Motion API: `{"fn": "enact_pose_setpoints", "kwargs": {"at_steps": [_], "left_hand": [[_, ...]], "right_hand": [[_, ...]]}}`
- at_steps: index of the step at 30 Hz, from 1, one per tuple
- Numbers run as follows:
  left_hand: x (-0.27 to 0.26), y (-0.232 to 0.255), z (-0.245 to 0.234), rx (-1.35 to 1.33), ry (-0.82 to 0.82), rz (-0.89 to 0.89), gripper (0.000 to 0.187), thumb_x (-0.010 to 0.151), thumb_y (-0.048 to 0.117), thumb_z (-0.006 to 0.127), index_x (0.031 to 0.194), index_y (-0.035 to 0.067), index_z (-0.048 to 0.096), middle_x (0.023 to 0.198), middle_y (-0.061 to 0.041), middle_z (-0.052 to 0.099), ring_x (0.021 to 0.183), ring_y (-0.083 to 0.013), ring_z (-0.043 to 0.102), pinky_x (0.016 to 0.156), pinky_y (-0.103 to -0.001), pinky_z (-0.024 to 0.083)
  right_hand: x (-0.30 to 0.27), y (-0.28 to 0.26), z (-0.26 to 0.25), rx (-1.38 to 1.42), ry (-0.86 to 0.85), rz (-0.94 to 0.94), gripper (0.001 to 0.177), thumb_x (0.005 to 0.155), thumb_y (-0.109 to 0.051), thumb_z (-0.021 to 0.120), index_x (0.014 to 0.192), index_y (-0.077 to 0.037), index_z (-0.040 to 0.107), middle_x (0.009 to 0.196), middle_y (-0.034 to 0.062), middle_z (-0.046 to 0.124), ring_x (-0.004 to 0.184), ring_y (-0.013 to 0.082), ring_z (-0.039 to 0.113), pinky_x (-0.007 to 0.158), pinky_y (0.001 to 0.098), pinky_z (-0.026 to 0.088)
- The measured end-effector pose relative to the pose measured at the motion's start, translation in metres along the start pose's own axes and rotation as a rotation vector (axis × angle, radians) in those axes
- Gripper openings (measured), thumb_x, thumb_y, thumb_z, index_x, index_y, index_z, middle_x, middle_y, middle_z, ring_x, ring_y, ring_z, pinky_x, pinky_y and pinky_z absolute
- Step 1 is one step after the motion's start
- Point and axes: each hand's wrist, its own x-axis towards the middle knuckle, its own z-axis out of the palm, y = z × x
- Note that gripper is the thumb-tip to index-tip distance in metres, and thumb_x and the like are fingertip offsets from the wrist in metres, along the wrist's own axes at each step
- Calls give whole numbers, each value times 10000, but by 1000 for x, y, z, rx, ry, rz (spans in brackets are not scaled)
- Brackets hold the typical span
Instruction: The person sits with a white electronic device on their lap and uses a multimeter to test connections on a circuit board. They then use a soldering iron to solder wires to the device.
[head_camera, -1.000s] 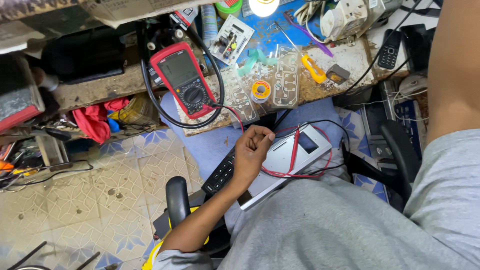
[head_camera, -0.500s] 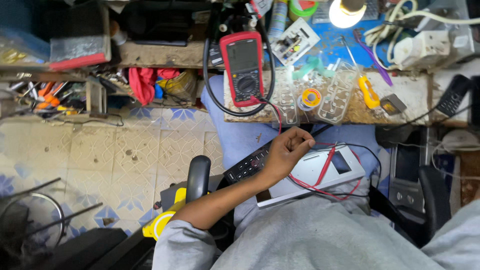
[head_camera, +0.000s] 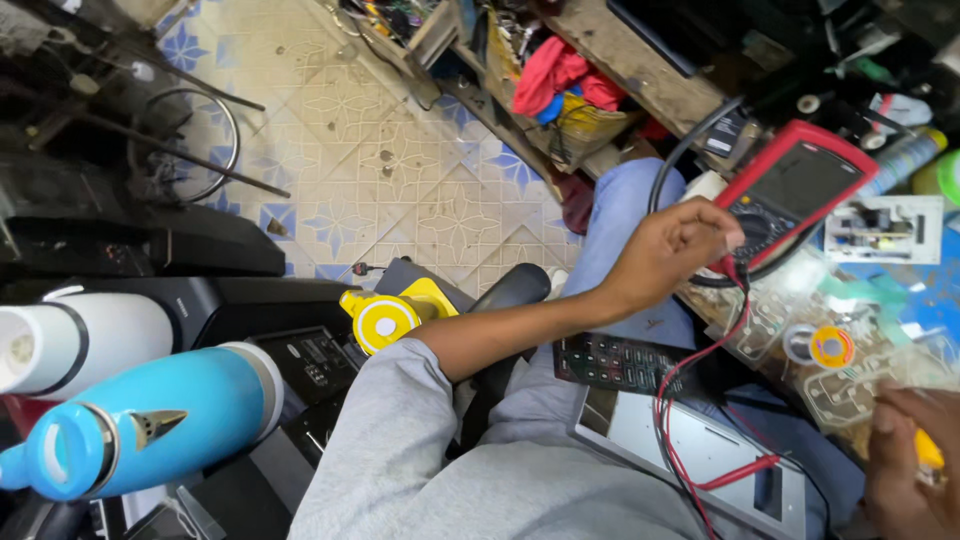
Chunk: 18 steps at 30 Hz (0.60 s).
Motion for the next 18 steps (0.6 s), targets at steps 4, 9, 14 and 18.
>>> {"fn": "enact_pose_setpoints", "kwargs": {"at_steps": [4, 9, 14, 18], "left_hand": [[24, -9, -36, 153, 234, 200, 125, 1018, 274, 639, 1006, 150, 628, 645, 89, 343, 587, -21, 316, 565, -213, 272], [25, -32, -38, 314, 143, 185, 107, 1039, 263, 585, 1064, 165, 620, 590, 97, 394, 529, -29, 328, 532, -238, 258], [19, -33, -33, 368, 10, 228, 113, 1056, 250, 589, 1111, 155, 614, 590, 86, 387, 565, -31, 350, 691, -213, 402], [20, -34, -34, 391, 15, 227, 110, 1060, 257, 584, 1105, 162, 612, 586, 83, 361, 551, -40, 333, 620, -224, 333]], "right_hand": [[38, -63, 15, 29, -155, -187, 145, 1078, 55, 608, 1162, 132, 697, 1007, 247, 691, 797, 319, 597, 802, 389, 471], [22, -34, 68, 27, -302, -263, 169, 959, -125, 660, 1092, -76, 753, 1025, 26, 771, 902, 154, 722, 894, 264, 523], [-21, 19, 132, 58, -584, -306, 277, 899, -346, 661, 1132, -246, 772, 973, -47, 787, 877, 123, 764, 802, 267, 585], [-48, 18, 167, 385, -765, -408, 232, 912, -319, 700, 1123, -247, 764, 872, -73, 770, 755, 93, 717, 723, 220, 557]]}}
